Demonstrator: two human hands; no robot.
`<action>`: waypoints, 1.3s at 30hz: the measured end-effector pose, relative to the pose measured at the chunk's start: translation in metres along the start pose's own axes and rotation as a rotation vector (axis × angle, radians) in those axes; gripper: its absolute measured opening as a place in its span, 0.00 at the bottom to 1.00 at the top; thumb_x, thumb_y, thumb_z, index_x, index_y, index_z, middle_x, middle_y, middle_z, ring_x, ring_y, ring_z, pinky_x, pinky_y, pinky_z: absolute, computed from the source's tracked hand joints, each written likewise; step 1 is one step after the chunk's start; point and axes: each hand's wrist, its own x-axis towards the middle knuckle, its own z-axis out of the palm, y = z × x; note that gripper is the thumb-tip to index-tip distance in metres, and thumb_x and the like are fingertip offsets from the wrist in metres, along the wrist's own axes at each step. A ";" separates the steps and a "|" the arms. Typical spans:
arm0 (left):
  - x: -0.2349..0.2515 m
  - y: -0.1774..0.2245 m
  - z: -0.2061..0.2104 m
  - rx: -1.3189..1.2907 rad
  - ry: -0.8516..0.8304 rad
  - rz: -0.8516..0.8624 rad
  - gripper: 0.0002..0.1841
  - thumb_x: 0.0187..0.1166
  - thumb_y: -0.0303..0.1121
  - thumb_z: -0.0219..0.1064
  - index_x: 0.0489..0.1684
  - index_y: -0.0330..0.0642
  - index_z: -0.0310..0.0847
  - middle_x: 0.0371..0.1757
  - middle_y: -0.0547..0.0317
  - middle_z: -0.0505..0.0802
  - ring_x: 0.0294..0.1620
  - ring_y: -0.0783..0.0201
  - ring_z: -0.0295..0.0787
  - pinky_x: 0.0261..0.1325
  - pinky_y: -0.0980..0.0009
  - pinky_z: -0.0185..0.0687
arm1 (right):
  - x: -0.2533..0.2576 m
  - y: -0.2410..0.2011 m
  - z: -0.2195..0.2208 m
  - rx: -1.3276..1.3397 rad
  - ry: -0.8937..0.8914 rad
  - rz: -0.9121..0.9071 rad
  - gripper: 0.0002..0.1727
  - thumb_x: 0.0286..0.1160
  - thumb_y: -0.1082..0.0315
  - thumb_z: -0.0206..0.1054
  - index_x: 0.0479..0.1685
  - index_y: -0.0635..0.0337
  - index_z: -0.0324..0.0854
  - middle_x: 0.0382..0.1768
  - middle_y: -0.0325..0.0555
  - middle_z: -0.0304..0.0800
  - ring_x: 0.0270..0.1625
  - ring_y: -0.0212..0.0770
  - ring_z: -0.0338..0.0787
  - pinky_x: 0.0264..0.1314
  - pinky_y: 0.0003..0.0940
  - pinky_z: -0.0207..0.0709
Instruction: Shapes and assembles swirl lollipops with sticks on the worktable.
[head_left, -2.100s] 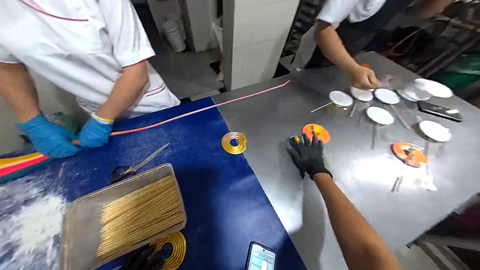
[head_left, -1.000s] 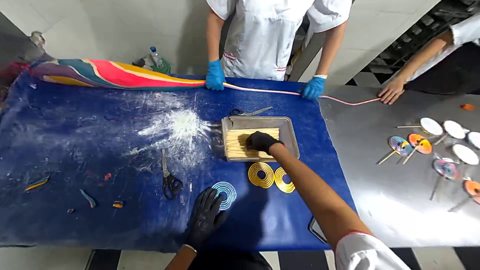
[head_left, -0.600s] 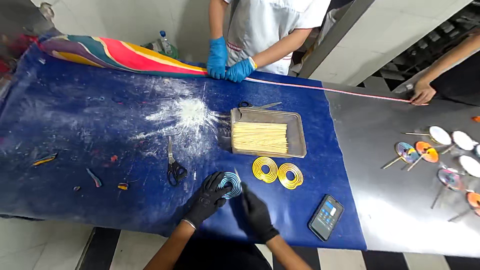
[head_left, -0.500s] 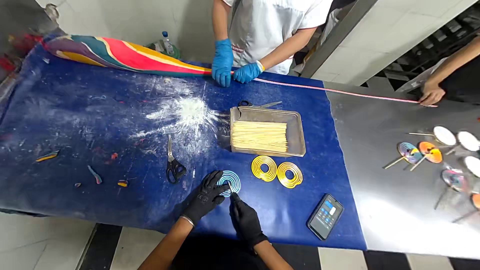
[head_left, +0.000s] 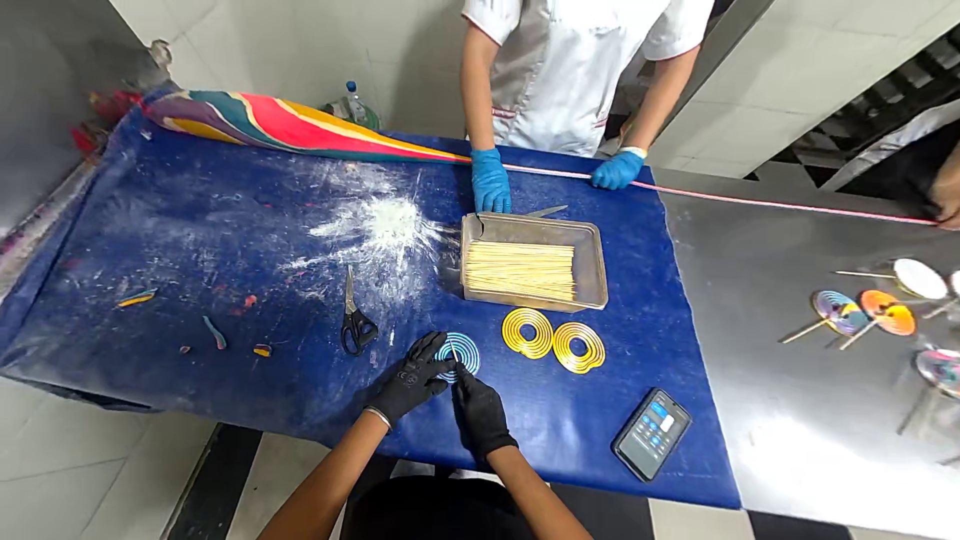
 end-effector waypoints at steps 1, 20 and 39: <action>0.001 0.000 -0.001 -0.006 -0.006 0.000 0.17 0.79 0.39 0.71 0.65 0.56 0.90 0.95 0.55 0.59 0.98 0.55 0.39 0.96 0.54 0.39 | 0.002 -0.002 -0.004 -0.012 -0.033 0.002 0.24 0.89 0.61 0.54 0.79 0.56 0.78 0.50 0.55 0.95 0.54 0.54 0.95 0.63 0.51 0.84; 0.049 0.025 0.000 0.201 0.237 -0.677 0.71 0.54 0.69 0.79 0.95 0.35 0.38 0.96 0.35 0.43 0.97 0.40 0.31 0.95 0.44 0.27 | 0.008 -0.002 -0.034 -0.228 -0.089 -0.153 0.22 0.88 0.56 0.56 0.74 0.53 0.83 0.59 0.60 0.91 0.62 0.63 0.90 0.64 0.61 0.80; -0.093 -0.083 -0.078 0.174 0.769 -0.317 0.23 0.82 0.45 0.68 0.75 0.52 0.83 0.76 0.61 0.86 0.80 0.62 0.78 0.85 0.56 0.71 | 0.057 0.058 0.007 -0.197 0.238 -0.591 0.36 0.89 0.43 0.37 0.80 0.53 0.78 0.83 0.47 0.76 0.87 0.60 0.69 0.89 0.62 0.54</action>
